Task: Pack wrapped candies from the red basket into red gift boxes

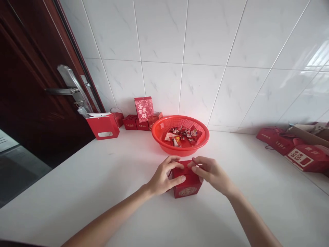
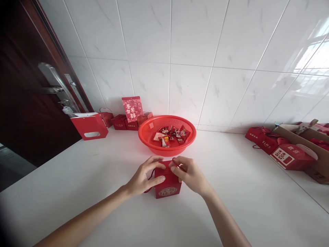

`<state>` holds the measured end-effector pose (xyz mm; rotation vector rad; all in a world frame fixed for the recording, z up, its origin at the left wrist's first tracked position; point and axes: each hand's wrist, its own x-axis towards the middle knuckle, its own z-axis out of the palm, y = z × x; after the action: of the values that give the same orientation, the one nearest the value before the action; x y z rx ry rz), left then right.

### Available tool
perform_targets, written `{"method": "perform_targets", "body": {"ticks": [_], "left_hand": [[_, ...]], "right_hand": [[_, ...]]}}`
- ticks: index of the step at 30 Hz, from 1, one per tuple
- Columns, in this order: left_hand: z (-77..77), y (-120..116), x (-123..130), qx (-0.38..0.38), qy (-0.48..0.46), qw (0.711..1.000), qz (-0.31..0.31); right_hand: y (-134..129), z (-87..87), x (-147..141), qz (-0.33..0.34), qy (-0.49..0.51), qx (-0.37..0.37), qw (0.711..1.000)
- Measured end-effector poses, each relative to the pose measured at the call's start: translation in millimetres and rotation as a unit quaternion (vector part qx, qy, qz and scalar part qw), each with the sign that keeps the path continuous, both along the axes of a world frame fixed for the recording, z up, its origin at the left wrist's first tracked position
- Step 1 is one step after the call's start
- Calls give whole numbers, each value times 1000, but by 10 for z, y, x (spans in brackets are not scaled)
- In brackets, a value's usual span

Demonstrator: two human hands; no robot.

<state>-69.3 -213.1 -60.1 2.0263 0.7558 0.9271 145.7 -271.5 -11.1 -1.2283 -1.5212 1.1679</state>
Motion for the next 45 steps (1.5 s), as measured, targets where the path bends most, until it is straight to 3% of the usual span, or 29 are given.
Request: {"method": "perform_targets", "body": {"ticks": [4,7,11,15,20,26,31,37,45], "left_hand": [[166,101,-113,19,5,999,29],[250,202,-221,-57,59,997,5],[155,291,-268,-149,127,977,-83],[114,322,-259,-219,109,964,-102],[419,333,-323,-324,3,937,-126],[768,283,-296,-386,-97,901,-171],[938,186,-113,-330,-58,926,-173],[946,110,185,-157,-42,984,-69],[1009,120,481,37,2,999,9]], "right_hand": [[51,-49,-67,15,-26,-27,999],[63,-85,-66,12,-25,-42,999],[80,-78,-97,0,-51,-28,998],[111,-46,-151,-7,-108,16,994],[142,-6,-171,11,-197,67,978],[174,72,-142,28,-244,87,965],[196,222,-96,-4,-161,49,986],[148,492,-41,8,-70,7,998],[93,651,32,-11,-58,26,998]]}}
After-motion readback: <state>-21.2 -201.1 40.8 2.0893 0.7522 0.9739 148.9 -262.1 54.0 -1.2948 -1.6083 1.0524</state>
